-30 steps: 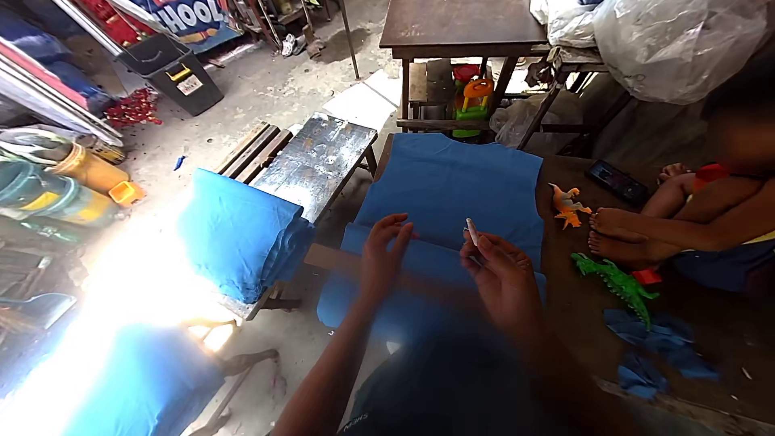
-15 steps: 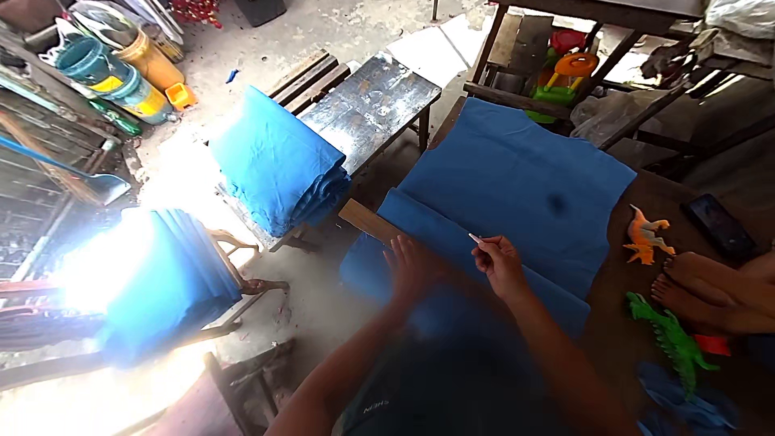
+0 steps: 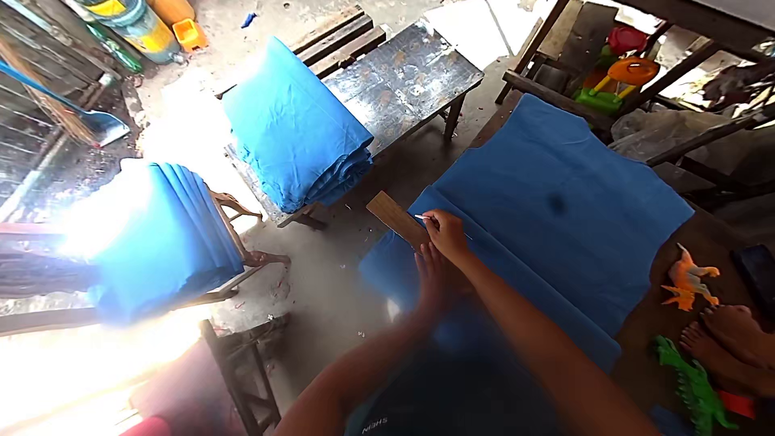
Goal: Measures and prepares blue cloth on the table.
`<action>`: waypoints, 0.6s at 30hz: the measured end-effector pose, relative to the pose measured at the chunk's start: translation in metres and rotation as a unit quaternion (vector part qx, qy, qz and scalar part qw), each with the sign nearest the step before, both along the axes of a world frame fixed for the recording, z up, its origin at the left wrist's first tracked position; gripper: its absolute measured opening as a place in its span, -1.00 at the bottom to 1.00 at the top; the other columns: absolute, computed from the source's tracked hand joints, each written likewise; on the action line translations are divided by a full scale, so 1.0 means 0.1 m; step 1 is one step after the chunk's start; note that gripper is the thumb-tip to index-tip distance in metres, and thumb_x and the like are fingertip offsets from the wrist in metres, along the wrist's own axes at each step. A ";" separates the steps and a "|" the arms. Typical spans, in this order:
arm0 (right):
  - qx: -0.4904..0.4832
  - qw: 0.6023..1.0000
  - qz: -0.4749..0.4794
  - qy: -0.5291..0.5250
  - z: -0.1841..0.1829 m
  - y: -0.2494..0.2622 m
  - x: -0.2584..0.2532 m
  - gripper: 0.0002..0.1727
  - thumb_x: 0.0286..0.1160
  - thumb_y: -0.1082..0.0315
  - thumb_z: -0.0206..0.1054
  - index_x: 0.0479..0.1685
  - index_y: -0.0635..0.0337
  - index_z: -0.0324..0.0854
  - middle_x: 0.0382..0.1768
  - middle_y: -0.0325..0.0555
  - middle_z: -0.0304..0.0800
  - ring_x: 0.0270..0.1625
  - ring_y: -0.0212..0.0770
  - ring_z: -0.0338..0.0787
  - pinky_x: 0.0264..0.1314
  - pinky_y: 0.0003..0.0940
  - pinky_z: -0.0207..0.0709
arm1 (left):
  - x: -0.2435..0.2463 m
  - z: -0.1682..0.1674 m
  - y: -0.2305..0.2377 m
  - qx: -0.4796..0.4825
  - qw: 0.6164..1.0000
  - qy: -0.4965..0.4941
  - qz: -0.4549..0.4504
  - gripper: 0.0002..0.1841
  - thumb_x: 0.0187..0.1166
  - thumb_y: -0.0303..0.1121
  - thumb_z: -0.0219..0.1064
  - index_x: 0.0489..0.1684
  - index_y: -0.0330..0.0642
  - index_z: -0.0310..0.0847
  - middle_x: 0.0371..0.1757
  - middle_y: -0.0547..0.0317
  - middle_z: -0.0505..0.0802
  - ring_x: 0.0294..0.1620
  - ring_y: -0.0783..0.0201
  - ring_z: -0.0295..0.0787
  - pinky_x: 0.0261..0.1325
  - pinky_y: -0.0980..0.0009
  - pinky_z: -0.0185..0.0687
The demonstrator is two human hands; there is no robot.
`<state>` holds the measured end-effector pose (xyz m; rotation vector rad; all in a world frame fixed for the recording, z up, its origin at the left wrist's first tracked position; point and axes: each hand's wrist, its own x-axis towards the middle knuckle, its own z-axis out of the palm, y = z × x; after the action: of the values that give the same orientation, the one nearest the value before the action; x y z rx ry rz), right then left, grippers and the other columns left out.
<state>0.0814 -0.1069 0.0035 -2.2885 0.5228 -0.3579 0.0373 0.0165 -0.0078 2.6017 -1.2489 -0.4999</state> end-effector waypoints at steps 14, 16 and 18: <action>-0.112 0.992 0.055 0.016 -0.06 0.08 0.23 -0.84 0.49 0.52 0.31 -0.17 0.46 0.76 -0.26 0.21 0.84 -0.20 0.10 0.89 -0.06 -0.05 0.77 | 0.01 0.03 -0.03 0.001 1.000 0.013 -0.013 0.25 0.36 0.54 0.14 0.64 -0.68 0.23 0.67 -0.70 0.31 0.75 -0.66 0.01 0.67 -0.49 -0.11; -0.099 0.993 0.064 0.028 -0.05 0.03 0.15 -0.83 0.50 0.50 0.30 -0.18 0.45 0.76 -0.26 0.20 0.84 -0.20 0.09 0.89 -0.05 -0.04 0.76 | 0.00 0.03 -0.05 0.022 0.999 0.019 -0.016 0.24 0.38 0.54 0.12 0.67 -0.66 0.19 0.70 -0.68 0.25 0.78 -0.63 -0.06 0.66 -0.53 -0.18; -0.089 0.992 0.077 0.039 -0.03 -0.04 0.00 -0.83 0.51 0.49 0.30 -0.19 0.44 0.77 -0.26 0.19 0.85 -0.18 0.08 0.88 -0.04 -0.03 0.76 | 0.02 0.04 -0.07 0.053 0.998 0.042 -0.020 0.25 0.42 0.53 0.09 0.72 -0.64 0.08 0.76 -0.67 0.12 0.83 -0.59 -0.21 0.68 -0.54 -0.32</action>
<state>0.0813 -0.1106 0.0009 -2.5054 0.3626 -0.2477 0.0391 0.0095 -0.0035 2.6157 -1.2814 -0.6919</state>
